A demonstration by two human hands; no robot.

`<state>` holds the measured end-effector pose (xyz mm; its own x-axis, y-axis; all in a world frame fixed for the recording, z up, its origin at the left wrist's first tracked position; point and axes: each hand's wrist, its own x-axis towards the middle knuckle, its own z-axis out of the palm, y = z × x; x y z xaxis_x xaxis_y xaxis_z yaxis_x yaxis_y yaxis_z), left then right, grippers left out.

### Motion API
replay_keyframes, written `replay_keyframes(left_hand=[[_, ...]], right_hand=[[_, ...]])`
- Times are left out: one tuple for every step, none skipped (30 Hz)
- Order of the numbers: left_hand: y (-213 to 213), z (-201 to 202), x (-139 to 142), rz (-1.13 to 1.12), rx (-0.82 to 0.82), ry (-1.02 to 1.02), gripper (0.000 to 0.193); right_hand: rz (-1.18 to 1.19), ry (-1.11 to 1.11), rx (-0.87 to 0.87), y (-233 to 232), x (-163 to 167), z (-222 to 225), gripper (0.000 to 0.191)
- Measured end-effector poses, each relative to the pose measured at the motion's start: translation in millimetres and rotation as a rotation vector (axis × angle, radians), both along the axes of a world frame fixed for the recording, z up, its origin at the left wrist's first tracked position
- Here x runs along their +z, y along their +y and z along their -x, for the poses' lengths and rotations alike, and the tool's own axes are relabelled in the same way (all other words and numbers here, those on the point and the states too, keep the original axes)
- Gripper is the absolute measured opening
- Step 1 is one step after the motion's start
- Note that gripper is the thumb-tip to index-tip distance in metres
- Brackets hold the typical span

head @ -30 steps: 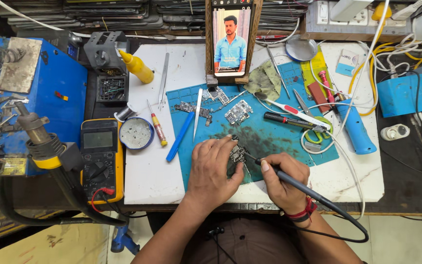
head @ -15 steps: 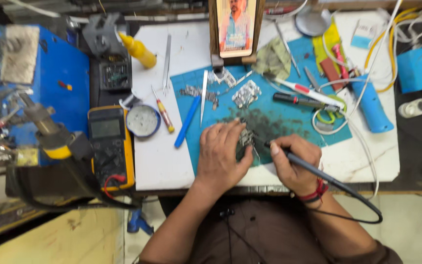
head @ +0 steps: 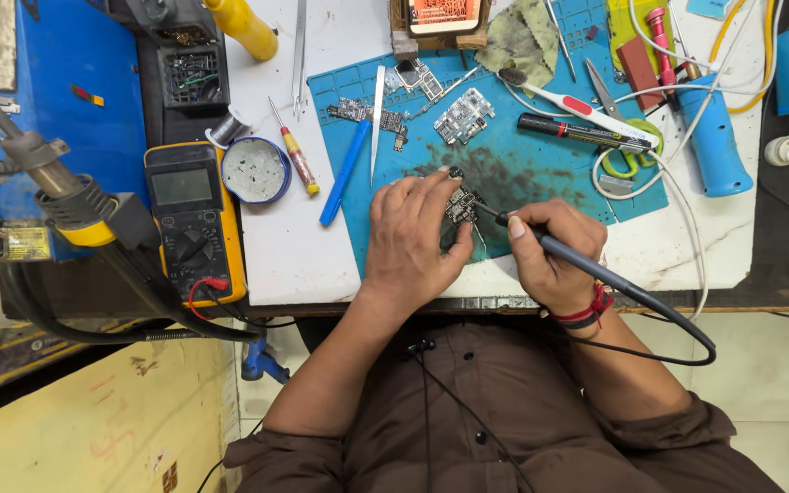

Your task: The person uses a soldering iron to apply solder to multiple points on a small circuit board. They hold the board with one hand and the soldering iron with the other, occasionally repositioning the board to access different areas.

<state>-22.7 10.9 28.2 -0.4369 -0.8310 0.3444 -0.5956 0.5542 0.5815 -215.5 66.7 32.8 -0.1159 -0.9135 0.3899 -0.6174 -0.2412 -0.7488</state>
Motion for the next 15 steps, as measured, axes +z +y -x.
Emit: replay_keyframes(left_hand=[[0.3, 0.4, 0.0, 0.001, 0.003, -0.005, 0.052], [0.5, 0.5, 0.0, -0.002, 0.004, -0.005, 0.052], [0.6, 0.5, 0.0, -0.004, 0.005, -0.006, 0.052], [0.4, 0.3, 0.0, -0.005, 0.005, -0.006, 0.052], [0.5, 0.4, 0.0, -0.003, 0.006, -0.006, 0.052], [0.6, 0.3, 0.0, -0.002, 0.006, -0.006, 0.051], [0.7, 0.1, 0.0, -0.001, 0.006, -0.006, 0.051], [0.6, -0.1, -0.1, -0.002, 0.006, -0.004, 0.051], [0.8, 0.3, -0.3, -0.003, 0.007, -0.003, 0.051], [0.9, 0.3, -0.4, -0.003, 0.009, -0.001, 0.051], [1.0, 0.2, -0.4, -0.005, 0.008, -0.002, 0.051], [1.0, 0.1, -0.5, -0.006, 0.007, -0.002, 0.051], [1.1, 0.1, -0.6, -0.008, 0.006, -0.003, 0.051], [0.9, 0.0, -0.7, -0.007, 0.005, -0.003, 0.051], [0.6, -0.2, -0.7, -0.007, 0.002, -0.004, 0.051]], right_hand=[[0.005, -0.017, -0.005, -0.1, -0.2, 0.1, 0.01], [0.008, -0.033, -0.01, 0.1, -0.3, -0.1, 0.01], [0.011, -0.05, -0.016, 0.3, -0.5, -0.3, 0.01], [0.008, -0.038, -0.009, 0.3, -0.6, -0.3, 0.01], [0.006, -0.024, -0.002, 0.4, -0.5, 0.3, 0.01], [0.003, -0.01, 0.005, 0.6, -0.5, 0.4, 0.01], [0.005, -0.019, -0.003, 0.8, -0.8, 0.3, 0.01], [0.006, -0.027, -0.011, 0.8, -1.0, -0.2, 0.01], [0.007, -0.035, -0.018, 1.1, -1.1, -0.1, 0.01], [0.003, -0.031, -0.015, 1.1, -1.0, 0.2, 0.011], [0.0, -0.027, -0.01, 1.0, -1.1, 0.4, 0.011], [-0.003, -0.023, -0.005, 0.7, -1.1, 0.4, 0.011], [-0.001, -0.02, -0.007, 0.7, -1.1, 0.4, 0.011], [0.0, -0.016, -0.009, 0.7, -0.9, 0.4, 0.011], [0.001, -0.012, -0.012, 0.8, -0.8, 0.2, 0.011]])
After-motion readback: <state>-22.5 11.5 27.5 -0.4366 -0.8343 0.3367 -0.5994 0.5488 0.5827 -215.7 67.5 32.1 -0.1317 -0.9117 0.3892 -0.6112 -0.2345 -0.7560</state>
